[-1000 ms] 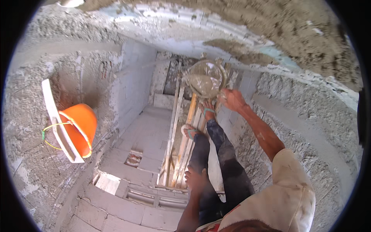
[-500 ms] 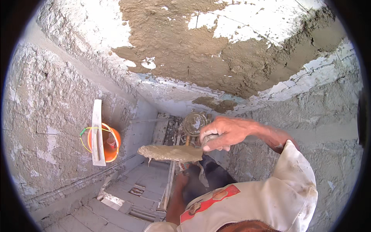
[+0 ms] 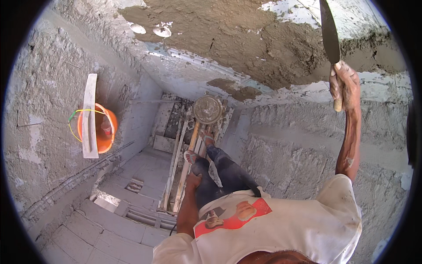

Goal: The person applies plaster to a cinder block wall using a trowel, scooping material from a handheld bucket while standing or squatting on a wooden scaffold.

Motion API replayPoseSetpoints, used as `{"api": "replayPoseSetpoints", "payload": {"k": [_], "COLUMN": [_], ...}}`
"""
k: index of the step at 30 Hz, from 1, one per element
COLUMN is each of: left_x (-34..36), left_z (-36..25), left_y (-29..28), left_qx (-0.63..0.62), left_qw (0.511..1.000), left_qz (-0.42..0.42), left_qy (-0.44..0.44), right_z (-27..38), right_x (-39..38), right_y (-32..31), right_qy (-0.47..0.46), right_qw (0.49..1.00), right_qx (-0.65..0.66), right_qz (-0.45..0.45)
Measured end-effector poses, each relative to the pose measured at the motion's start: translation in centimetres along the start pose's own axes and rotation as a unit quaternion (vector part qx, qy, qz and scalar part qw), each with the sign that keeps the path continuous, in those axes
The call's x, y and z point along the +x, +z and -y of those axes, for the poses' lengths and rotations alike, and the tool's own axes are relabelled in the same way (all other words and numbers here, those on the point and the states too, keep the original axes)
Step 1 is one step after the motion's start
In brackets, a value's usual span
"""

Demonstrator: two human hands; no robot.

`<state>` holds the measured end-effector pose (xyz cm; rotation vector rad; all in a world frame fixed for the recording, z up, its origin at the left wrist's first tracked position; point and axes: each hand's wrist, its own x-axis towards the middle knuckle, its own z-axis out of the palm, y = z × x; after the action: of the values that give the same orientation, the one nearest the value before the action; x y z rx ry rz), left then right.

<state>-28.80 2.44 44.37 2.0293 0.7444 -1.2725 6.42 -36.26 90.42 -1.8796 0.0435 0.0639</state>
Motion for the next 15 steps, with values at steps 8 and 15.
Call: {"api": "replayPoseSetpoints", "payload": {"k": [8,15], "left_x": [1.6,3.7], "left_z": [-2.1,-4.2], "left_y": [3.7,4.9], "left_qx": [0.014,0.045], "left_qw": [0.993,0.985], "left_qz": [0.027,-0.055], "left_qy": [-0.118,-0.154], "right_z": [-43.6,-65.6], "right_x": [-9.4,-1.8], "right_y": [14.8,24.9], "right_qy": [0.421,0.169], "right_qw": [0.896,0.815], "right_qx": [-0.123,-0.495], "right_qz": [0.066,0.250]}}
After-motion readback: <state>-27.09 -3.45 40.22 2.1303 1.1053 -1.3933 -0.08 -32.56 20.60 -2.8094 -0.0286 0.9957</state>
